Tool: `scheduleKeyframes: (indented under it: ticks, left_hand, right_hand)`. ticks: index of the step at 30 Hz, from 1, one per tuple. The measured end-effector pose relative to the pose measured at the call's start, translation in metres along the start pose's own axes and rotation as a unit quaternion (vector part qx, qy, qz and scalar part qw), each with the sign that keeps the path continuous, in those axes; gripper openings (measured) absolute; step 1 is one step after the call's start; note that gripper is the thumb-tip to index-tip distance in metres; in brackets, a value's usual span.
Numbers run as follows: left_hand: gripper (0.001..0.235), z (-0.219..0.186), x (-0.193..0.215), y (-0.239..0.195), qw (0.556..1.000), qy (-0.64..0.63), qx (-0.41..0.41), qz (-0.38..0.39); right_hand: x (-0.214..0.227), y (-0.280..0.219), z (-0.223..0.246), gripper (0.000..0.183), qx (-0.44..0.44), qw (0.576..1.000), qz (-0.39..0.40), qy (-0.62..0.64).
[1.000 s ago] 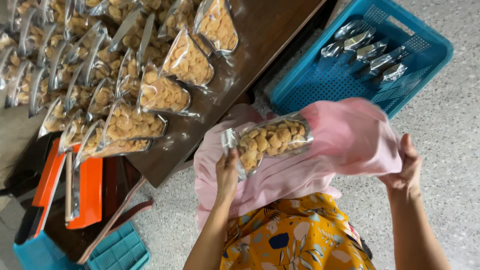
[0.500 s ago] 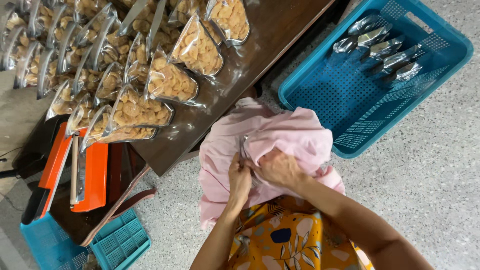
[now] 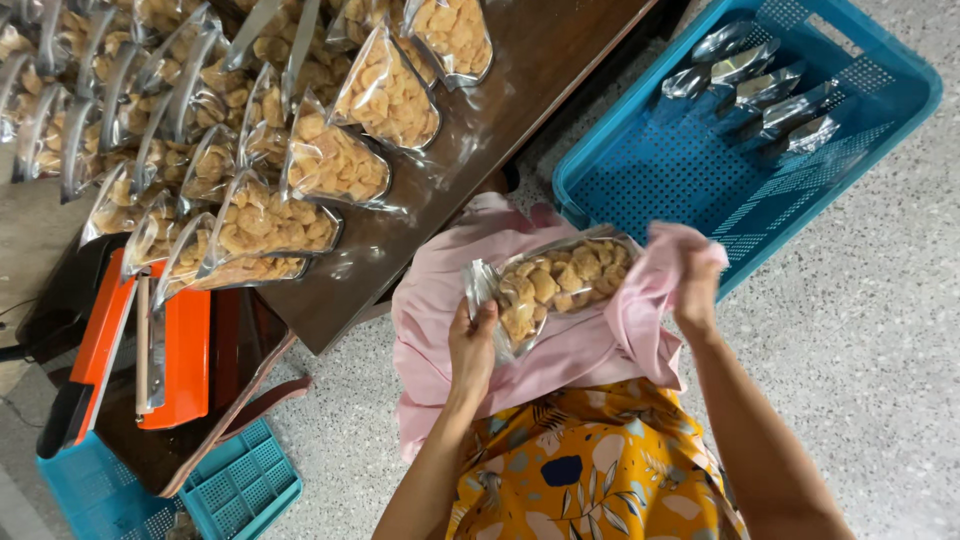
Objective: The person sits on the floor and repeatedly picks up small transparent bags filled with snacks. They wipe the exterior of each bag with a pink cloth and then place the cleaned bag into a blue plastic basket.
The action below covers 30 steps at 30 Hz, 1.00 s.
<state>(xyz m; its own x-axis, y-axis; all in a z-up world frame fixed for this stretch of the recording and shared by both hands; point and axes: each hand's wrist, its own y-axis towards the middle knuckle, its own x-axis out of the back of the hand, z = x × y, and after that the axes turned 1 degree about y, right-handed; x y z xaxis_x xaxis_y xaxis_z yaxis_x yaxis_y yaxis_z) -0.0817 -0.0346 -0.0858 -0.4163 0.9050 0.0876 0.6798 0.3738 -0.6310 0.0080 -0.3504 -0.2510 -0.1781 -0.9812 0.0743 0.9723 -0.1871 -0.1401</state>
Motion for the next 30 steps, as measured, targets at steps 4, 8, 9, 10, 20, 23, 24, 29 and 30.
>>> scheduleKeyframes:
  ticks: [4,8,9,10,20,23,24,29,30]
  left_hand:
    - [0.037,0.012,0.006,0.009,0.997,0.008,-0.072,0.028]
    - [0.031,0.023,0.006,0.015,0.997,0.046,-0.062,0.031]
    - [0.028,0.026,0.006,0.014,0.996,0.061,-0.057,0.026]
    - [0.026,0.029,0.006,0.013,0.996,0.076,-0.052,0.02]
    - [0.03,0.03,0.004,0.007,0.998,0.008,-0.062,-0.006]
    - [0.032,0.019,0.002,0.007,0.996,0.021,-0.092,0.003]
    - [0.031,0.016,0.001,0.005,0.994,0.039,-0.101,0.007]
    - [0.019,-0.01,0.014,0.007,0.927,0.227,-0.293,0.066]
    - [0.016,-0.02,0.019,0.01,0.861,0.241,-0.437,0.097]
  right_hand:
    - [0.041,-0.036,0.087,0.048,0.096,0.98,0.091,0.149]
    - [-0.013,-0.082,0.161,0.04,0.241,0.897,0.36,0.084]
    - [-0.044,-0.085,0.167,0.021,0.449,0.801,0.294,-0.267]
    - [-0.079,-0.088,0.17,0.023,0.386,0.807,0.326,-0.306]
    - [-0.097,-0.006,0.082,0.026,0.333,0.74,0.266,-0.52]
    - [-0.062,0.02,0.026,0.028,0.223,0.837,0.207,-0.454]
    - [-0.049,0.022,0.015,0.032,0.102,0.928,0.165,-0.318]
    - [0.034,0.0,0.064,0.045,-0.094,0.97,0.014,0.223]
    - [0.053,-0.007,0.087,0.048,-0.114,0.95,-0.005,0.291]
